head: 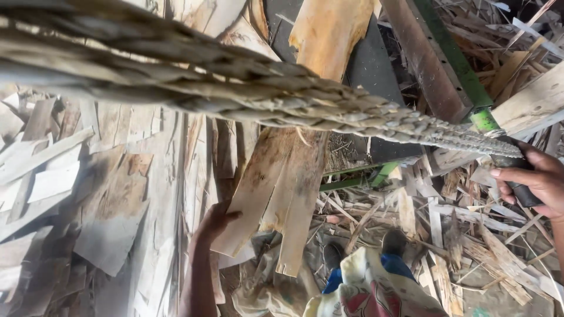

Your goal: Cutting thin sheets of wood or bark using a large manual lever cutter.

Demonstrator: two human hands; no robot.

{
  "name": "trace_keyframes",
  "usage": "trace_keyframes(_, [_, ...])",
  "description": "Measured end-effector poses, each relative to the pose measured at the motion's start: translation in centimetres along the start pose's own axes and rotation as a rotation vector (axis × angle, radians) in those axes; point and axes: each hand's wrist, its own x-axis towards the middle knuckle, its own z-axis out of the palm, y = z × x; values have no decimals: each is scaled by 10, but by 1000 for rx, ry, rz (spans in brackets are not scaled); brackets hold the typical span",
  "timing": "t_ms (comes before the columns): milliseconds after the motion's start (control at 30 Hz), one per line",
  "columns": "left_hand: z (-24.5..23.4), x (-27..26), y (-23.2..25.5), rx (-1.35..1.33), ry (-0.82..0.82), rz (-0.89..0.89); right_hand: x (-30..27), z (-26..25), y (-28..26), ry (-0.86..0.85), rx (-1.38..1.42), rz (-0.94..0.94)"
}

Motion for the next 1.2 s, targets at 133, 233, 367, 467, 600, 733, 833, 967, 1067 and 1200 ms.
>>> trace_keyframes(133, [34,11,5,-2,35,-30,-2,0,-11,27,14,-35])
trace_keyframes(233, [47,20,-11,4,53,-48,-4,4,-20,1,113,-70])
trace_keyframes(367, [85,8,-25,-175,110,-39,-3,1,-10,-12,122,-37])
trace_keyframes(467, [105,-2,19,-242,127,-116,0,14,-19,5,103,-3])
trace_keyframes(600, [117,-24,-14,-506,60,140,8,-7,16,8,44,78])
trace_keyframes(733, [80,-13,-116,-778,-24,608,0,20,-38,-1,0,138])
trace_keyframes(833, [93,-23,-94,-677,42,469,-1,16,-33,4,-4,160])
trace_keyframes(967, [184,29,-76,-737,63,454,4,11,-24,-69,141,74])
trace_keyframes(1067, [288,79,-63,-982,-65,450,-6,34,-54,-9,133,121])
trace_keyframes(1200, [366,161,26,-1344,-218,455,-9,42,-67,12,152,109])
